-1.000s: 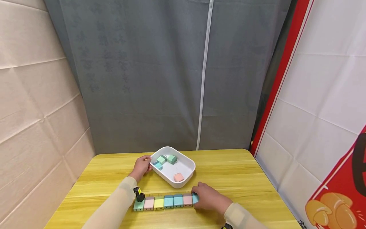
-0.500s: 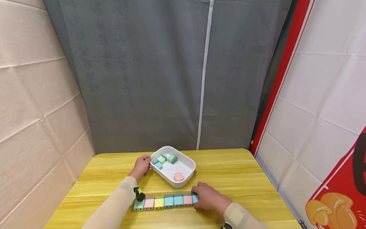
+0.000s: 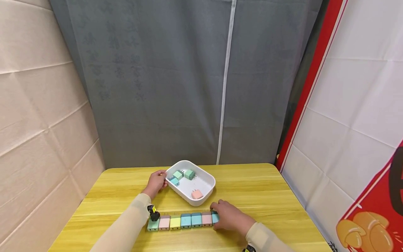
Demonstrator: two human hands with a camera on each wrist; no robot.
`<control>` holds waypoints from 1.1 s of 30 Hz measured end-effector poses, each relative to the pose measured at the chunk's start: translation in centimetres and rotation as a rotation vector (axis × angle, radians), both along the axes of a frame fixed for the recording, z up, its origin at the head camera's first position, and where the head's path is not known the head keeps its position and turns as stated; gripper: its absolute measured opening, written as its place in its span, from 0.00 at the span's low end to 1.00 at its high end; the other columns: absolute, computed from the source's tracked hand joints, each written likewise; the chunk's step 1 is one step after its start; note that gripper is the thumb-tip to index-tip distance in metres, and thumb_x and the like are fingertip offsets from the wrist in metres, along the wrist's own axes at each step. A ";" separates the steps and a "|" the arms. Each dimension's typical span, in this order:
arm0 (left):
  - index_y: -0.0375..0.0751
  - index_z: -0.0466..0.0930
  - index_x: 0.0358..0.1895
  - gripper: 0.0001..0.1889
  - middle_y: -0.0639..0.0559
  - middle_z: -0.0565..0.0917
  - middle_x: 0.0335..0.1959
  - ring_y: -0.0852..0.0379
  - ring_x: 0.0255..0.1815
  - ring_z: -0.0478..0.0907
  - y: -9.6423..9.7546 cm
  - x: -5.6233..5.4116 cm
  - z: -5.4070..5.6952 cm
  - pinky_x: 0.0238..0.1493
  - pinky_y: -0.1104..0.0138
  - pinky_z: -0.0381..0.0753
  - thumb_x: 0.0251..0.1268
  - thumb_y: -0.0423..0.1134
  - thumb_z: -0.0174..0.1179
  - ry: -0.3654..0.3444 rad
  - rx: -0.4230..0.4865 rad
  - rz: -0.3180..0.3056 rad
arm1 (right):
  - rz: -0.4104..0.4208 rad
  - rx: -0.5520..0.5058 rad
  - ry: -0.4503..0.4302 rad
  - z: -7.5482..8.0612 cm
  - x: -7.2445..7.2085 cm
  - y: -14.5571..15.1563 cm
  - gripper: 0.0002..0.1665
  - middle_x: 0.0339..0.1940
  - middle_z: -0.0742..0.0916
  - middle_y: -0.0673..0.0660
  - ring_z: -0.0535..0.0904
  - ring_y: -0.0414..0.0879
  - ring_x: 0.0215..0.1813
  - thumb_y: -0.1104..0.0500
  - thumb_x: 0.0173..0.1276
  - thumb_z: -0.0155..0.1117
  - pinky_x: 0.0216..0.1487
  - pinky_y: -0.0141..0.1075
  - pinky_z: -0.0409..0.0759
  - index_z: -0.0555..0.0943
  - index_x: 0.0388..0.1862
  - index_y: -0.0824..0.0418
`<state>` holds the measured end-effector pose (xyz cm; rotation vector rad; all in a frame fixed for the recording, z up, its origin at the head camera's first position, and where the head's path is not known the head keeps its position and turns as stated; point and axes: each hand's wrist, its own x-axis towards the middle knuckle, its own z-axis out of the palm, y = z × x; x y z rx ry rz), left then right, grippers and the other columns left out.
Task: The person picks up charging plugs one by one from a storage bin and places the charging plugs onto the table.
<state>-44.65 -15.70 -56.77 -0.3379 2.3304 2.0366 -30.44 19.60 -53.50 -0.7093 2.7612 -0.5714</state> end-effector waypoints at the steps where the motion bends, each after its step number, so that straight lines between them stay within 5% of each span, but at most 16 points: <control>1: 0.32 0.77 0.74 0.20 0.42 0.80 0.36 0.57 0.27 0.78 0.0 0.0 0.0 0.36 0.66 0.86 0.92 0.38 0.51 -0.001 -0.001 0.001 | -0.006 0.000 -0.008 0.0 0.0 0.1 0.39 0.51 0.83 0.50 0.79 0.45 0.51 0.50 0.58 0.90 0.60 0.51 0.86 0.83 0.67 0.55; 8: 0.33 0.77 0.75 0.20 0.43 0.80 0.35 0.58 0.27 0.77 0.0 0.0 -0.1 0.36 0.66 0.86 0.92 0.38 0.51 -0.007 -0.009 0.001 | -0.032 -0.023 -0.049 0.9 -0.4 0.4 0.44 0.52 0.84 0.53 0.81 0.47 0.51 0.46 0.59 0.91 0.59 0.53 0.86 0.81 0.71 0.56; 23: 0.34 0.77 0.76 0.20 0.43 0.80 0.36 0.56 0.28 0.78 -0.1 -0.2 -0.1 0.39 0.63 0.87 0.92 0.39 0.51 -0.022 -0.004 0.004 | -0.050 -0.129 0.065 4.0 -3.3 -0.9 0.23 0.48 0.87 0.59 0.82 0.53 0.47 0.53 0.72 0.82 0.51 0.52 0.86 0.86 0.58 0.64; 33: 0.33 0.77 0.75 0.20 0.43 0.80 0.36 0.57 0.27 0.78 -0.1 -0.2 0.1 0.33 0.68 0.85 0.92 0.38 0.52 -0.009 0.011 0.005 | -0.014 -0.121 0.095 4.8 -6.1 -3.5 0.20 0.48 0.87 0.59 0.81 0.51 0.47 0.56 0.73 0.81 0.54 0.50 0.87 0.86 0.58 0.63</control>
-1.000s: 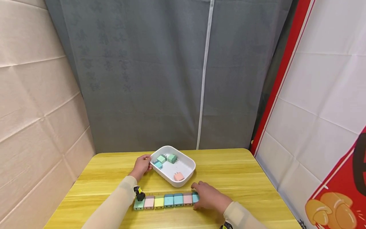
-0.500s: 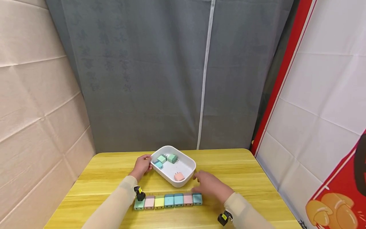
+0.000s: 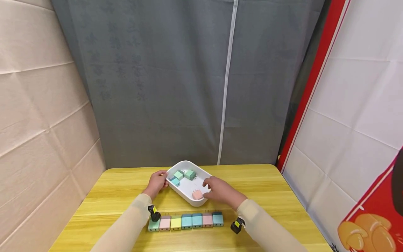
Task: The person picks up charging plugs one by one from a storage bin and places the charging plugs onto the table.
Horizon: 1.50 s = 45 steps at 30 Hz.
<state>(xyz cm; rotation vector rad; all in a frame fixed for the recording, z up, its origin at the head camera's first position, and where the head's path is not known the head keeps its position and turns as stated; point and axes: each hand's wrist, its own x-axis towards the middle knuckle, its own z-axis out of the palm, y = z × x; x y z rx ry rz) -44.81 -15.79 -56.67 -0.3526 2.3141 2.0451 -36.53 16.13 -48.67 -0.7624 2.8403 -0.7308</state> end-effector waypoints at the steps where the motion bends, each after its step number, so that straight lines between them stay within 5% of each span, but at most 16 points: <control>1: 0.33 0.77 0.75 0.20 0.43 0.80 0.36 0.57 0.27 0.78 0.0 0.0 0.0 0.33 0.68 0.85 0.92 0.38 0.52 -0.004 0.000 0.000 | 0.003 0.002 -0.005 0.0 -0.3 -0.3 0.21 0.49 0.87 0.59 0.82 0.51 0.48 0.56 0.72 0.81 0.55 0.50 0.87 0.86 0.59 0.62; 7: 0.31 0.77 0.74 0.19 0.42 0.80 0.36 0.56 0.27 0.78 0.0 -0.1 0.0 0.32 0.69 0.84 0.92 0.37 0.52 0.006 -0.002 0.001 | 0.044 0.058 -0.023 -0.2 -1.8 -1.7 0.27 0.57 0.86 0.58 0.84 0.54 0.57 0.54 0.70 0.84 0.64 0.53 0.87 0.85 0.64 0.60; 14: 0.31 0.77 0.73 0.19 0.42 0.81 0.36 0.57 0.26 0.78 0.1 0.0 0.0 0.34 0.67 0.85 0.92 0.37 0.52 0.008 -0.008 0.001 | 0.100 0.179 -0.048 -0.5 -3.6 -3.2 0.35 0.59 0.85 0.57 0.79 0.46 0.52 0.51 0.67 0.87 0.67 0.47 0.85 0.85 0.70 0.55; 24: 0.32 0.78 0.74 0.19 0.42 0.80 0.37 0.56 0.28 0.78 0.1 0.0 0.1 0.36 0.66 0.85 0.92 0.37 0.52 -0.008 -0.009 0.007 | 0.143 0.332 -0.122 -0.6 -4.6 -4.9 0.31 0.56 0.85 0.54 0.78 0.46 0.51 0.48 0.75 0.79 0.68 0.49 0.82 0.84 0.75 0.43; 33: 0.31 0.77 0.75 0.20 0.42 0.80 0.36 0.54 0.29 0.80 0.4 0.3 0.3 0.36 0.65 0.86 0.92 0.37 0.52 0.004 -0.014 0.009 | 0.198 0.417 -0.099 -2.2 -5.3 -5.3 0.17 0.50 0.87 0.46 0.78 0.44 0.50 0.47 0.84 0.67 0.69 0.48 0.80 0.87 0.67 0.38; 45: 0.30 0.79 0.72 0.19 0.45 0.79 0.31 0.56 0.26 0.79 0.3 0.2 -0.1 0.31 0.68 0.85 0.91 0.36 0.52 0.034 -0.015 0.013 | 0.253 0.443 -0.055 -2.6 -5.5 -6.1 0.10 0.40 0.83 0.46 0.77 0.43 0.43 0.57 0.84 0.64 0.52 0.36 0.76 0.88 0.53 0.42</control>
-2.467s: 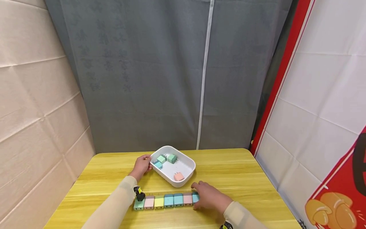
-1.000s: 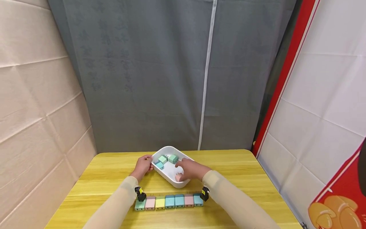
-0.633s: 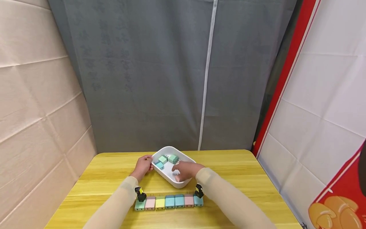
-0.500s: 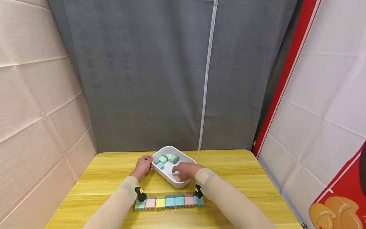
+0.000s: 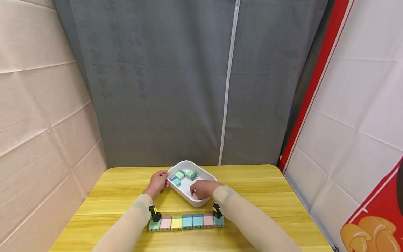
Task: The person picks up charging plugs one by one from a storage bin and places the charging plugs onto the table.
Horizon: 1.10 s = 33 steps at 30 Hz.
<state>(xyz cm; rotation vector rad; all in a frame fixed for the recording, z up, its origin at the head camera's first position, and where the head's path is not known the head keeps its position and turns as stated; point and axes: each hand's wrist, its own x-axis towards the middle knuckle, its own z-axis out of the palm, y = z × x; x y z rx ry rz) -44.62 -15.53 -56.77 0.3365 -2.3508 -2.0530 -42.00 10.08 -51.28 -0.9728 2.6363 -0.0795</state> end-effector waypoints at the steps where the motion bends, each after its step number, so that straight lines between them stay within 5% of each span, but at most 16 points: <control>1: 0.30 0.80 0.71 0.18 0.45 0.79 0.31 0.57 0.26 0.78 0.0 0.0 -0.1 0.31 0.68 0.85 0.90 0.36 0.52 -0.001 0.001 0.002 | -0.005 0.000 -0.003 0.1 0.1 0.0 0.10 0.39 0.83 0.46 0.77 0.43 0.43 0.57 0.84 0.64 0.51 0.36 0.76 0.88 0.52 0.42; 23: 0.30 0.78 0.72 0.19 0.42 0.80 0.37 0.57 0.28 0.79 -0.2 0.0 0.0 0.33 0.68 0.85 0.91 0.36 0.51 -0.003 0.005 -0.016 | -0.083 -0.038 0.041 -1.4 -0.8 0.2 0.06 0.40 0.82 0.47 0.77 0.43 0.42 0.53 0.81 0.68 0.54 0.38 0.80 0.86 0.52 0.44; 33: 0.31 0.79 0.72 0.19 0.44 0.79 0.35 0.56 0.28 0.79 -0.1 0.0 0.1 0.33 0.68 0.86 0.91 0.37 0.52 -0.012 0.008 -0.012 | -0.071 -0.086 0.103 -1.4 -0.7 0.5 0.20 0.41 0.81 0.48 0.76 0.42 0.41 0.48 0.75 0.77 0.51 0.37 0.79 0.87 0.61 0.50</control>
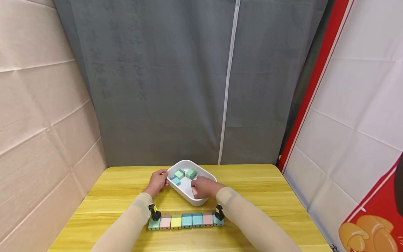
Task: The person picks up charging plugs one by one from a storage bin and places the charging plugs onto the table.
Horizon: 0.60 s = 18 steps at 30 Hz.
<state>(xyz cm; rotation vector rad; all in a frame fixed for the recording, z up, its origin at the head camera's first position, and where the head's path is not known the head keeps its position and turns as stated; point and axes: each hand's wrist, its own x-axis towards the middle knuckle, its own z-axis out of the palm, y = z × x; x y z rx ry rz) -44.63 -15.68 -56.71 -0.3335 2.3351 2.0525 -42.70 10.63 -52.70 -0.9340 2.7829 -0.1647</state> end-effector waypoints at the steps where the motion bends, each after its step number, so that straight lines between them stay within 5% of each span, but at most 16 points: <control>1: 0.31 0.79 0.72 0.19 0.43 0.79 0.34 0.56 0.28 0.79 0.0 0.0 0.0 0.33 0.68 0.86 0.91 0.37 0.52 -0.002 0.000 -0.001 | -0.002 -0.006 0.005 0.0 0.0 0.1 0.22 0.42 0.81 0.48 0.75 0.42 0.42 0.47 0.74 0.78 0.51 0.37 0.79 0.87 0.62 0.50; 18: 0.30 0.78 0.73 0.19 0.44 0.78 0.35 0.58 0.26 0.78 0.1 0.0 -0.1 0.31 0.69 0.84 0.91 0.37 0.51 0.000 0.002 -0.004 | -0.072 -0.273 0.072 1.0 1.3 2.0 0.30 0.51 0.80 0.51 0.77 0.47 0.50 0.51 0.67 0.86 0.58 0.43 0.85 0.86 0.64 0.56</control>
